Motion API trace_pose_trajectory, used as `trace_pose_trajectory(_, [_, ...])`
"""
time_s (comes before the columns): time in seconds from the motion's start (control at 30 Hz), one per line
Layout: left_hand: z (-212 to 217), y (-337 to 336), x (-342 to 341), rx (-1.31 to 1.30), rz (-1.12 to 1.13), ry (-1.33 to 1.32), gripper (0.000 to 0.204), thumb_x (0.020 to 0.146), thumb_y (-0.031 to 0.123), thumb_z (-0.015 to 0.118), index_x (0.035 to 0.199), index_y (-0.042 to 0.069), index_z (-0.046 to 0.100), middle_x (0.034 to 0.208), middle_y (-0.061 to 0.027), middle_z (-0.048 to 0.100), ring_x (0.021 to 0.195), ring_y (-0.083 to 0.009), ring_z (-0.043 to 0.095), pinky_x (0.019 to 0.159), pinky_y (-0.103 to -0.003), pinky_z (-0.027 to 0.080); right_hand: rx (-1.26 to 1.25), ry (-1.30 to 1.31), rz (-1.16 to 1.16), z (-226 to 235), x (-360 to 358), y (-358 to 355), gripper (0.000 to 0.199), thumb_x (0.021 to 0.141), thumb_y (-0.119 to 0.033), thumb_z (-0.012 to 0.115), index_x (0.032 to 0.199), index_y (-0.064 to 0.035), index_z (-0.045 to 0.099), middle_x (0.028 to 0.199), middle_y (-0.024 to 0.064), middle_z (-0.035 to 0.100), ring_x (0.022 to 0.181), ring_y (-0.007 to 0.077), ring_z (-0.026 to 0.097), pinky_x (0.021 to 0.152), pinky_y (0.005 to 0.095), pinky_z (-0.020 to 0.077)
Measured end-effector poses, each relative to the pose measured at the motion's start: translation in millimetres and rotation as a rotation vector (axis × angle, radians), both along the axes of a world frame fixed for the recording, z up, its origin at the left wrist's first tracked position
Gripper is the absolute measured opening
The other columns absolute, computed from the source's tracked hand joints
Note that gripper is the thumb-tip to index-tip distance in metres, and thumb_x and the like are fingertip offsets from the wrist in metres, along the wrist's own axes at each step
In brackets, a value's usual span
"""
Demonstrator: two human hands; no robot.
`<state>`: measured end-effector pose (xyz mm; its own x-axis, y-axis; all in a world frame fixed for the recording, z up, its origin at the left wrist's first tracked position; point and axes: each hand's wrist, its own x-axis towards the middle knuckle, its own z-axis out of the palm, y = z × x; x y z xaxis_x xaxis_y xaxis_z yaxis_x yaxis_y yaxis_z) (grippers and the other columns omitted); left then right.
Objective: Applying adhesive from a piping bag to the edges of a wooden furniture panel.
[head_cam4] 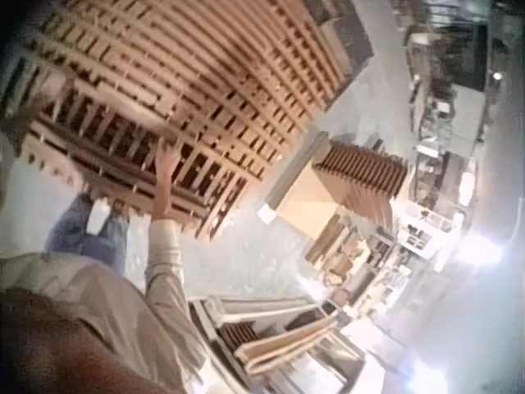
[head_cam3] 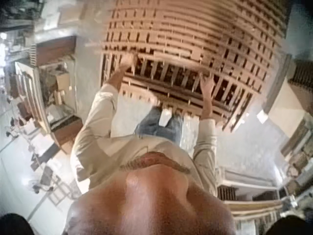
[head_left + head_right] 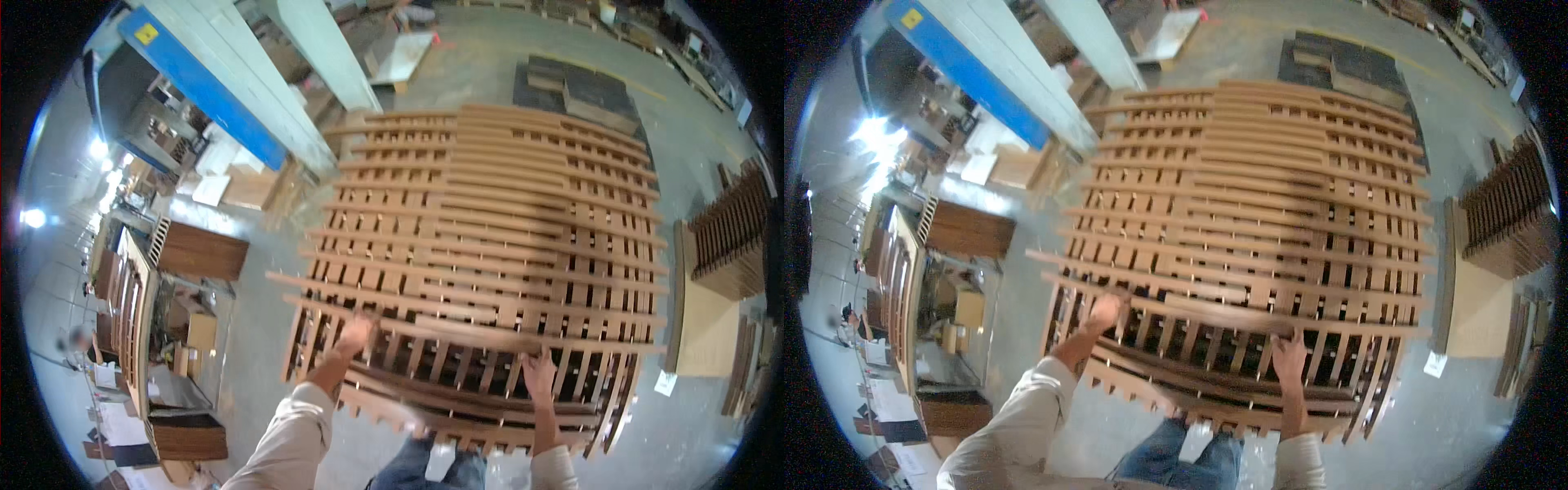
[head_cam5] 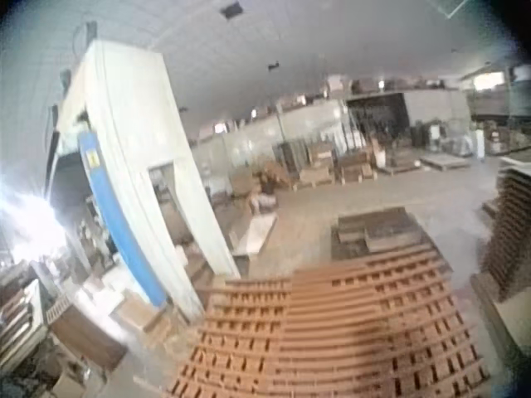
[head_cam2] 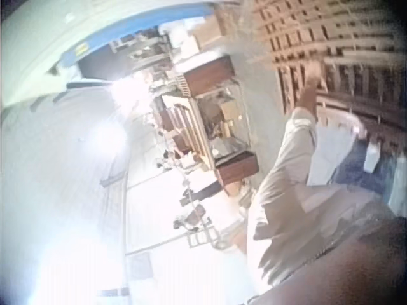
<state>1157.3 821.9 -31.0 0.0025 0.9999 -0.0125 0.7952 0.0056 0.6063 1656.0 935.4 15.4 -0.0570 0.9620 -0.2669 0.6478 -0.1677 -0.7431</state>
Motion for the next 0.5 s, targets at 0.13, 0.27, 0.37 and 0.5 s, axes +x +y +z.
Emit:
trace_pose_trajectory(0.13, [77, -11, 26, -0.259, -0.281, 0.661, 0.037, 0.094, 0.023, 0.053, 0.126, 0.004, 0.054, 0.127, -0.017, 0.053, 0.126, -0.0334, 0.047, 0.113, -0.047, 0.03, -0.197, -0.003, -0.284, 38, 11, 1, 0.086, 0.083, -0.04, 0.075, 0.141, 0.0099, 0.035, 0.116, 0.0262, 0.059, 0.082, 0.0257, 0.064, 0.072, 0.0386, 0.0534])
trace_pose_trajectory(0.27, [174, -12, 80, -0.248, -0.487, 0.72, 0.037, 0.096, 0.025, 0.052, 0.126, 0.003, 0.053, 0.124, -0.0138, 0.052, 0.124, -0.0298, 0.048, 0.106, -0.046, 0.039, 0.131, -0.493, 0.06, 110, 44, -18, 0.096, 0.075, -0.055, 0.077, 0.145, -0.0027, 0.038, 0.146, 0.0326, 0.031, 0.125, 0.0439, 0.046, 0.104, 0.0577, 0.0353])
trace_pose_trajectory(0.37, [225, -2, 141, -0.283, -0.452, 0.575, 0.041, 0.101, 0.031, 0.042, 0.129, 0.002, 0.053, 0.121, -0.0177, 0.056, 0.113, -0.0278, 0.056, 0.094, -0.045, 0.049, 0.351, -0.595, 0.523, 153, 52, -30, 0.072, 0.074, -0.042, 0.08, 0.133, -0.0109, 0.053, 0.141, 0.0265, 0.044, 0.128, 0.0393, 0.048, 0.114, 0.0624, 0.016])
trace_pose_trajectory(0.5, [254, 5, 206, -0.203, -0.565, 0.498, 0.043, 0.101, 0.032, 0.042, 0.127, -0.002, 0.052, 0.126, -0.0203, 0.057, 0.114, -0.0318, 0.058, 0.099, -0.049, 0.046, 0.282, -0.433, 0.825, 161, 58, -21, 0.048, 0.076, -0.022, 0.075, 0.12, -0.0107, 0.06, 0.118, 0.0124, 0.062, 0.113, 0.0305, 0.059, 0.105, 0.0514, 0.0369])
